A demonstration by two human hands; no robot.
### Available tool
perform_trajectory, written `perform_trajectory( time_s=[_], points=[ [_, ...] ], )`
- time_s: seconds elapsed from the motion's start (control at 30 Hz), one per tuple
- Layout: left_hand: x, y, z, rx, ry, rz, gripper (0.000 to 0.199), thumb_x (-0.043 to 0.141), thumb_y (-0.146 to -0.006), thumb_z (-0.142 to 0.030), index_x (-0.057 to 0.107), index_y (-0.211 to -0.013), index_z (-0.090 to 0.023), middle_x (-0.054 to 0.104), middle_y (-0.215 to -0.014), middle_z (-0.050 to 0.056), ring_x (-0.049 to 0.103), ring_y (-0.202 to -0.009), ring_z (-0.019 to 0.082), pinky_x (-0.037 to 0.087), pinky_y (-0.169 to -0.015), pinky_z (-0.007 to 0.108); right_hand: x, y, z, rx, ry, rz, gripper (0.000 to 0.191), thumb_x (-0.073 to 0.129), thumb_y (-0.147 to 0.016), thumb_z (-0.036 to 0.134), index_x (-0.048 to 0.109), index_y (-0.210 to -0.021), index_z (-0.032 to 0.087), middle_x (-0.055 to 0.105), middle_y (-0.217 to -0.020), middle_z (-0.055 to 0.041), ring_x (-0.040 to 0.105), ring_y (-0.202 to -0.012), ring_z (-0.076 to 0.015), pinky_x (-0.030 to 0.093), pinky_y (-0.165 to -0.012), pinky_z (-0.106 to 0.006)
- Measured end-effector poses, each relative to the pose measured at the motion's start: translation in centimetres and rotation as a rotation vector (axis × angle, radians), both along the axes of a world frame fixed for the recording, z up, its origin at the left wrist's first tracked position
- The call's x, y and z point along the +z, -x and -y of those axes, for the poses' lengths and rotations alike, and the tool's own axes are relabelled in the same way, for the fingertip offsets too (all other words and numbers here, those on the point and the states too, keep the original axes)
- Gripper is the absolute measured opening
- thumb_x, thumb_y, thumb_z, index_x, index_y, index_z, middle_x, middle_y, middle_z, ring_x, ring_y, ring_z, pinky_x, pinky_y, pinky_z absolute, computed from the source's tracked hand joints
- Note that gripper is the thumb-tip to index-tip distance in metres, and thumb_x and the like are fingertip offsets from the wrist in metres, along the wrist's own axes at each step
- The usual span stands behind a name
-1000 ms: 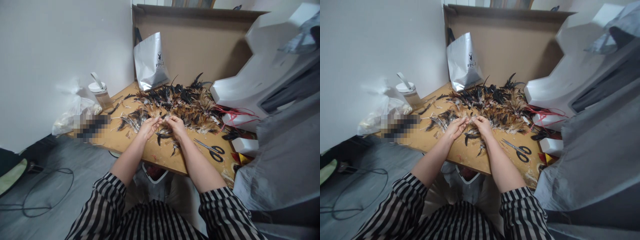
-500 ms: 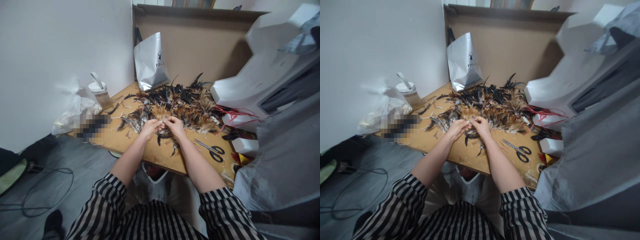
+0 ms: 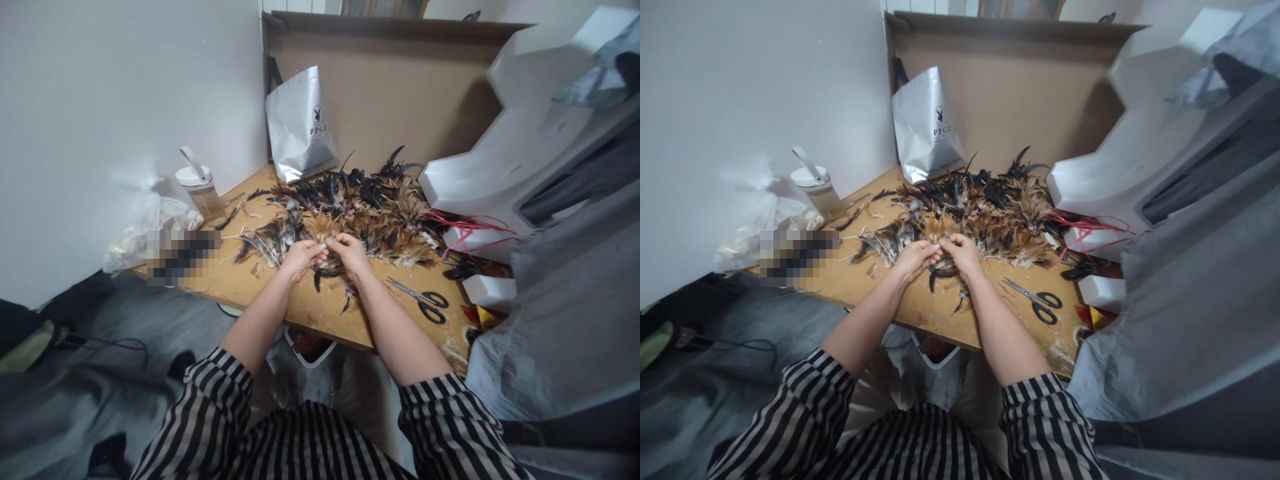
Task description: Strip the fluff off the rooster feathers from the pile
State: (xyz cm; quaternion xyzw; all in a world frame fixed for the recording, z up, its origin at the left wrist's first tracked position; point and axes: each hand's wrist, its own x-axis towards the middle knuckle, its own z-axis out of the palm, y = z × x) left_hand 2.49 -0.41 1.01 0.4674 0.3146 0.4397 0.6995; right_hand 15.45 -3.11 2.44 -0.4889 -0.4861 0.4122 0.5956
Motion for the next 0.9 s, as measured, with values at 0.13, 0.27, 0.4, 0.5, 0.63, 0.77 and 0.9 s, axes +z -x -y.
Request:
perform_trajectory(
  time_s=[0.13,0.27,0.4,0.5,0.63,0.77,0.9],
  points=[
    [-0.2,0.0,0.0,-0.005,-0.016,-0.008,0.017,0.069,-0.063,-0.023,0.061,-0.067,-0.008,0.061,-0.061,0.005,0.053,-0.049,0.005,0.043,-0.049,0.016,-0.1,0.2,0.0,-0.007,0.012,-0.022,0.031,0.067,-0.055,0.043,0.051,-0.058,0.017,0.048,-0.05,0.006,0.038,-0.046,-0.0067,0.03,-0.047,-0.02],
    [-0.5,0.1,-0.3,0.002,-0.058,-0.061,0.02,0.068,-0.063,-0.027,0.06,-0.064,-0.008,0.059,-0.058,0.004,0.051,-0.047,0.005,0.04,-0.046,0.016,-0.5,0.0,-0.3,-0.005,0.003,0.023,0.028,0.066,-0.057,0.042,0.054,-0.057,0.017,0.049,-0.05,0.0057,0.039,-0.046,-0.0068,0.031,-0.048,-0.021],
    [-0.4,0.3,-0.6,0.089,-0.052,-0.033,0.022,0.068,-0.064,-0.029,0.059,-0.064,-0.009,0.058,-0.056,0.002,0.05,-0.045,0.004,0.038,-0.044,0.014,-0.6,-1.0,-0.5,0.052,-0.029,0.162,0.022,0.064,-0.061,0.037,0.063,-0.07,0.017,0.06,-0.062,0.0017,0.049,-0.055,-0.0091,0.037,-0.056,-0.023],
    [-0.1,0.4,-0.8,0.165,-0.016,0.045,0.023,0.068,-0.063,-0.03,0.059,-0.064,-0.009,0.059,-0.058,0.002,0.05,-0.047,0.003,0.037,-0.044,0.013,-0.7,-2.0,-0.5,0.124,-0.065,0.46,0.015,0.062,-0.063,0.03,0.066,-0.069,0.017,0.063,-0.066,-0.0004,0.052,-0.058,-0.0109,0.038,-0.059,-0.024],
    [0.1,0.6,-0.8,0.178,0.007,0.078,0.023,0.069,-0.062,-0.031,0.06,-0.066,-0.01,0.06,-0.059,0.002,0.05,-0.047,0.003,0.037,-0.044,0.013,-0.6,-2.8,-0.3,0.184,-0.13,0.918,0.009,0.06,-0.065,0.022,0.067,-0.068,0.02,0.063,-0.071,-0.0012,0.053,-0.064,-0.0135,0.038,-0.061,-0.025],
    [0.1,0.6,-0.8,0.16,0.011,0.073,0.023,0.069,-0.062,-0.031,0.061,-0.067,-0.01,0.059,-0.058,0.001,0.05,-0.046,0.003,0.036,-0.044,0.013,-0.1,-2.4,0.1,0.174,-0.18,1.205,0.015,0.059,-0.065,0.019,0.068,-0.077,0.022,0.063,-0.083,-0.0042,0.054,-0.077,-0.0171,0.037,-0.069,-0.026],
    [0.1,0.5,-0.7,0.15,0.018,0.056,0.023,0.069,-0.062,-0.031,0.06,-0.066,-0.01,0.06,-0.057,0.002,0.05,-0.046,0.003,0.036,-0.044,0.013,0.0,-1.7,0.4,0.174,-0.184,1.267,0.013,0.054,-0.07,0.019,0.066,-0.072,0.02,0.062,-0.081,-0.0058,0.053,-0.077,-0.0165,0.037,-0.071,-0.025]
  ],
)
